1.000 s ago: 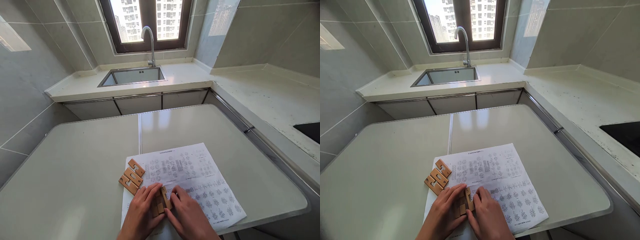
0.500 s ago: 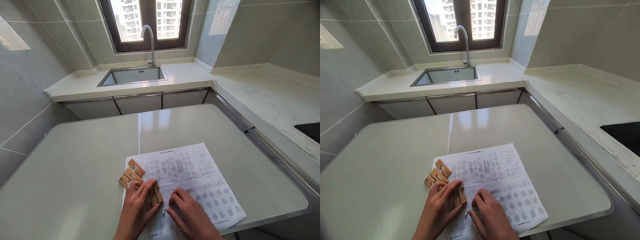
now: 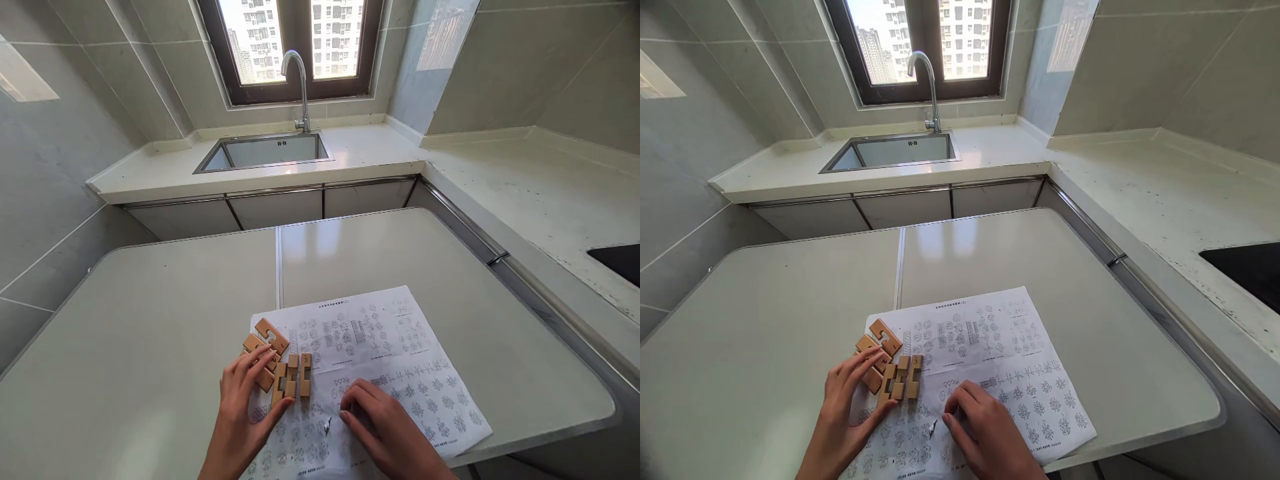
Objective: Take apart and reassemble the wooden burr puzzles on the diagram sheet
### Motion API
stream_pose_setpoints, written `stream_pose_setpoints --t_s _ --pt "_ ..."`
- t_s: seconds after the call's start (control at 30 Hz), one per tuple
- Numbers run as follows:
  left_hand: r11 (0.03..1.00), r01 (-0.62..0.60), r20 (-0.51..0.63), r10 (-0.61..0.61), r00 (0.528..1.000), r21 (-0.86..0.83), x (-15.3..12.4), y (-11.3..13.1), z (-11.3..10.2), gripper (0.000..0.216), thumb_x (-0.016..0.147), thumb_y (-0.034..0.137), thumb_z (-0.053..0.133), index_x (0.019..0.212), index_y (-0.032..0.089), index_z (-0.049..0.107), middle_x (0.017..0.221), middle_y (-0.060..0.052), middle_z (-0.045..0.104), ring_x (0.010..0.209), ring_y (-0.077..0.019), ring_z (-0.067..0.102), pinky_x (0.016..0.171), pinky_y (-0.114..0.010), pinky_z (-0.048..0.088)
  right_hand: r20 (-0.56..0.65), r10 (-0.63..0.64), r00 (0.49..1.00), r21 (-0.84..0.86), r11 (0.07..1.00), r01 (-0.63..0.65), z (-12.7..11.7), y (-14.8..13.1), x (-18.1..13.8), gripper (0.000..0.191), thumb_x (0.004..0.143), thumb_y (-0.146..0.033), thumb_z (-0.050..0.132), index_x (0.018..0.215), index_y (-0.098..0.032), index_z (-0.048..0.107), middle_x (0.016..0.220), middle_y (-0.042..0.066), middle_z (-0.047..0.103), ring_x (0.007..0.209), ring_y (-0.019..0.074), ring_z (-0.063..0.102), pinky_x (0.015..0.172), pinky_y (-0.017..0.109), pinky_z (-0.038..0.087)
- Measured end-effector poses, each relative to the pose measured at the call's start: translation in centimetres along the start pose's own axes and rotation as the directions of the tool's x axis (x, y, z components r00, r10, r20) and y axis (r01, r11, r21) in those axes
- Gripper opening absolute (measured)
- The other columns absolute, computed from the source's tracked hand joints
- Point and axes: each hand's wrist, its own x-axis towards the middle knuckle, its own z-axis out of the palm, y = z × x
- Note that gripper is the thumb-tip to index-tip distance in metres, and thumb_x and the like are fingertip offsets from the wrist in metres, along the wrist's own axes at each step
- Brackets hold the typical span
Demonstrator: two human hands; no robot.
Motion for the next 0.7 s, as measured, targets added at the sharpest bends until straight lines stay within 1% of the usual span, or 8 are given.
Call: stream_pose_setpoints --t_s 0.07,0.1,0.2,0.27,0.3,0.37,0.5,0.7 --pt "0.988 0.140 -0.087 -0.144 0.986 -0.059 -0.3 -0.4 -0.5 0.047 0.096 0.047 0.067 0.138 0.029 0.058 0.138 -0.010 0.063 0.125 -0.0319 0.057 0.104 -0.048 0.049 -0.044 0.004 0.999 0.058 0.998 -0.001 -0.5 0.3 -0.3 0.020 0.106 -0.029 0.049 0.091 -0.024 0.061 0.091 0.002 0.068 0.077 0.0192 0.065 0.071 0.029 0.051" --pt "0.970 0.225 -0.130 -0.236 0.963 -0.088 -0.4 -0.6 -0.7 0.043 0.096 0.050 0.065 0.132 0.028 0.061 0.131 -0.010 0.065 0.117 -0.0306 0.061 0.098 -0.045 0.052 -0.085 0.015 0.996 0.083 0.997 -0.008 -0.7 0.6 -0.4 0.022 0.107 -0.034 0.049 0.091 -0.024 0.062 0.088 0.002 0.068 0.073 0.0188 0.064 0.069 0.029 0.050" --pt "0.849 0.482 -0.206 -0.523 0.827 -0.219 -0.6 -1.5 -0.9 0.042 0.090 0.059 0.065 0.112 0.023 0.066 0.099 -0.006 0.069 0.088 -0.0252 0.066 0.078 -0.035 0.056 -0.213 0.093 0.972 0.170 0.984 -0.057 -1.2 1.8 -0.7 0.028 0.106 -0.045 0.051 0.093 -0.025 0.065 0.084 0.002 0.070 0.073 0.0195 0.064 0.067 0.028 0.050" --pt "0.765 0.563 -0.229 -0.636 0.737 -0.312 -0.6 -1.9 -0.8 0.041 0.085 0.060 0.068 0.100 0.022 0.063 0.084 -0.001 0.066 0.075 -0.0210 0.063 0.068 -0.029 0.054 -0.271 0.152 0.951 0.212 0.973 -0.095 -1.4 2.6 -0.6 0.031 0.106 -0.049 0.052 0.091 -0.025 0.066 0.079 0.001 0.069 0.070 0.0189 0.064 0.065 0.027 0.050" --pt "0.746 0.574 -0.235 -0.658 0.716 -0.338 -0.6 -2.0 -0.7 0.039 0.083 0.059 0.068 0.095 0.023 0.060 0.079 0.001 0.062 0.070 -0.0187 0.061 0.064 -0.027 0.052 -0.281 0.173 0.944 0.216 0.970 -0.114 -1.4 2.9 -0.5 0.033 0.105 -0.050 0.052 0.090 -0.025 0.066 0.078 0.000 0.069 0.068 0.0186 0.063 0.063 0.027 0.049" --pt "0.754 0.572 -0.239 -0.650 0.722 -0.324 -0.6 -2.1 -0.5 0.035 0.084 0.056 0.066 0.085 0.024 0.054 0.071 0.005 0.052 0.062 -0.0144 0.052 0.058 -0.022 0.046 -0.303 0.194 0.933 0.203 0.970 -0.136 -1.2 3.3 -0.3 0.035 0.105 -0.052 0.052 0.088 -0.025 0.065 0.075 0.000 0.068 0.065 0.0184 0.061 0.061 0.027 0.048" --pt "0.824 0.534 -0.179 -0.564 0.806 -0.188 -0.6 -2.1 -0.3 0.037 0.089 0.052 0.058 0.071 0.023 0.045 0.062 0.008 0.036 0.054 -0.0115 0.037 0.052 -0.020 0.036 -0.350 0.185 0.918 0.162 0.978 -0.135 -0.6 3.5 0.0 0.035 0.105 -0.052 0.051 0.090 -0.025 0.066 0.073 0.000 0.067 0.063 0.0189 0.060 0.061 0.028 0.048" --pt "0.859 0.497 -0.117 -0.509 0.852 -0.120 -0.4 -2.1 -0.4 0.038 0.091 0.052 0.054 0.067 0.024 0.044 0.060 0.008 0.035 0.052 -0.0117 0.037 0.051 -0.020 0.035 -0.384 0.178 0.906 0.139 0.981 -0.134 -0.4 3.5 0.0 0.035 0.104 -0.052 0.052 0.089 -0.025 0.067 0.073 0.000 0.069 0.061 0.0190 0.061 0.059 0.028 0.049"
